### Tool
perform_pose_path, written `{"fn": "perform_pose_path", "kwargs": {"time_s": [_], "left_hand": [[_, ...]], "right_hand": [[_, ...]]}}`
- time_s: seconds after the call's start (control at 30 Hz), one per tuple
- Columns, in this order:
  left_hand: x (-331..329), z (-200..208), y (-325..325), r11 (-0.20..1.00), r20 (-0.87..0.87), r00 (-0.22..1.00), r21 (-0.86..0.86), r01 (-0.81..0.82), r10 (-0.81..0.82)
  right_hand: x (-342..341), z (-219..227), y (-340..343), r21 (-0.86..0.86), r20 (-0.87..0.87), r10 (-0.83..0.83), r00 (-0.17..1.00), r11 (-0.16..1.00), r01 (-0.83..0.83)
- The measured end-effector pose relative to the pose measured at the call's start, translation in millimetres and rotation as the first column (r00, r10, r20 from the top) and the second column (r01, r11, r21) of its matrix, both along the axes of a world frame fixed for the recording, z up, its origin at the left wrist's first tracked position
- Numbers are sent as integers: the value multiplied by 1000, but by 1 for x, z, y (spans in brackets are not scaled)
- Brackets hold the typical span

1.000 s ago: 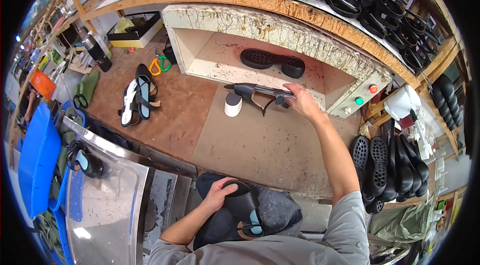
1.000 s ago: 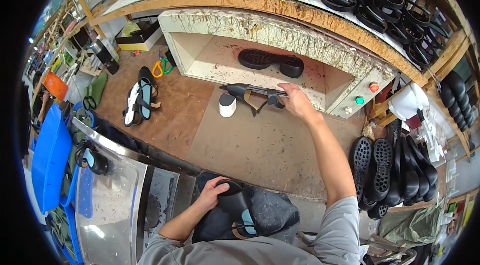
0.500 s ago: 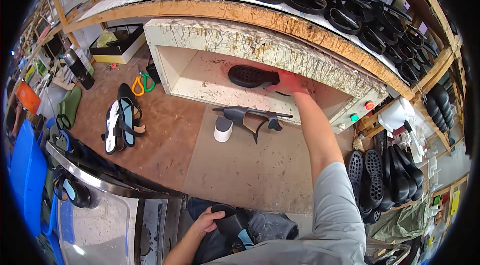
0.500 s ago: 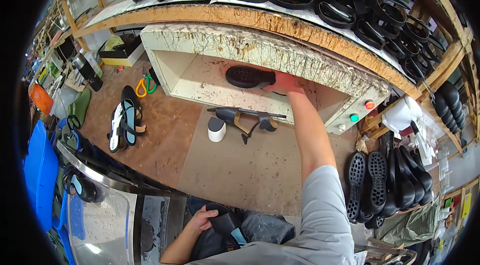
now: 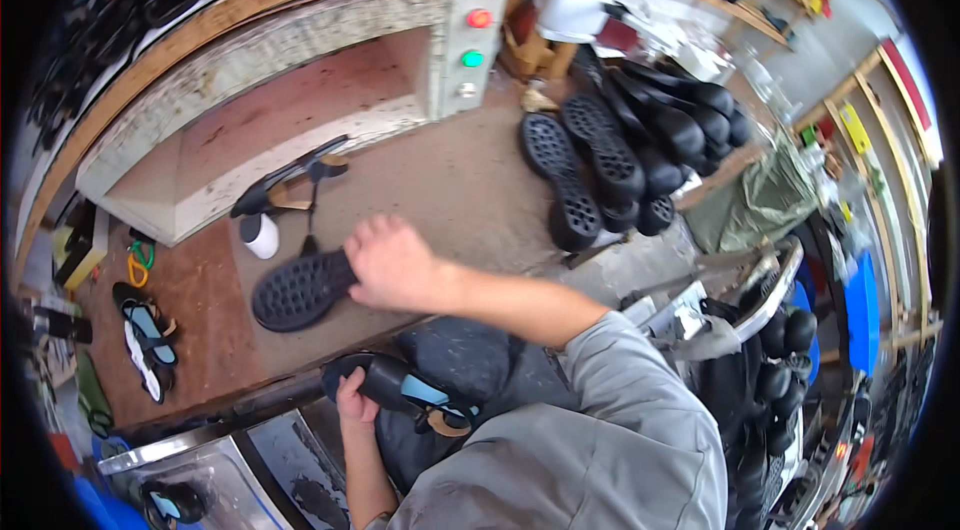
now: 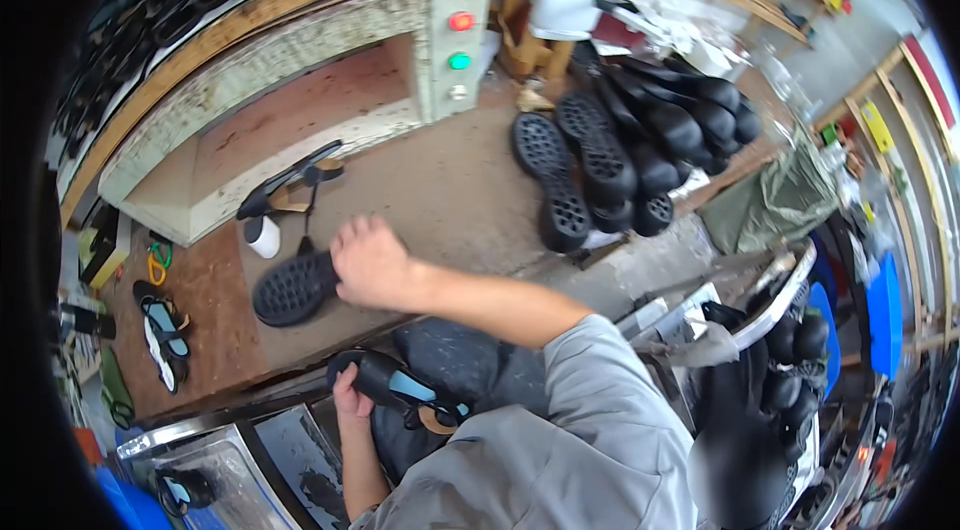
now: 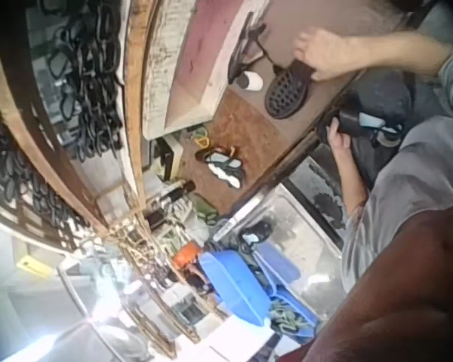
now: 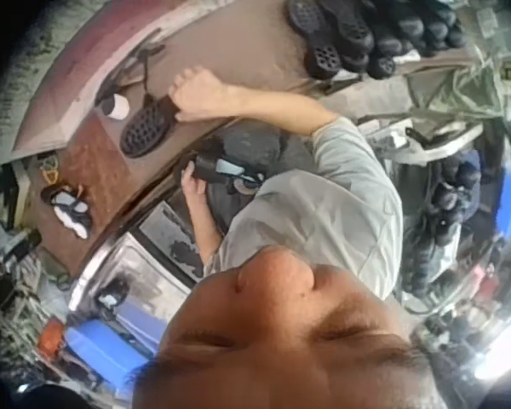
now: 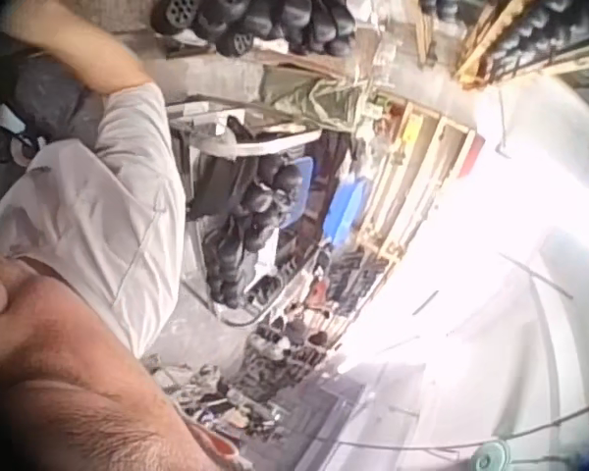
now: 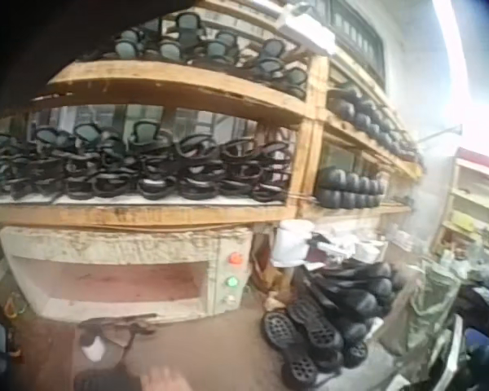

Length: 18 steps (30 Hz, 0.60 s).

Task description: The person sits at a workbench in a workshop and inspects a pair of black sandals. They pick up the sandals, rotate them to view the soles and straps, and press on the heel and toe areas to check the material. The person handles the sandals one at a time, examining the construction and fit before placing them back on the table.

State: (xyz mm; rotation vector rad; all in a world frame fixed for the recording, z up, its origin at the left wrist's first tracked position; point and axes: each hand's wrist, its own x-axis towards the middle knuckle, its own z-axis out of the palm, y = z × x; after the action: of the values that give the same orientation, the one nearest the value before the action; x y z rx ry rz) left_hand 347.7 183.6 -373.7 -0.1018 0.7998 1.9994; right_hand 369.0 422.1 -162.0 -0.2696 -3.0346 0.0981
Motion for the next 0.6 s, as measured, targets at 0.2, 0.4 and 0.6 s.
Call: {"fn": "perform_pose_path", "kwargs": {"time_s": [0.2, 0.4, 0.6], "left_hand": [[3, 9, -7, 1000, -109, 994, -1, 17, -17], [6, 13, -17, 999, -115, 993, 50, 14, -9], [3, 7, -8, 993, -124, 990, 90, 78, -66]], "right_hand": [[51, 2, 34, -136, -257, -333, 907, 942, 307], [134, 5, 163, 594, -418, -632, 653, 354, 722], [155, 42, 211, 260, 213, -900, 380, 427, 866]]}}
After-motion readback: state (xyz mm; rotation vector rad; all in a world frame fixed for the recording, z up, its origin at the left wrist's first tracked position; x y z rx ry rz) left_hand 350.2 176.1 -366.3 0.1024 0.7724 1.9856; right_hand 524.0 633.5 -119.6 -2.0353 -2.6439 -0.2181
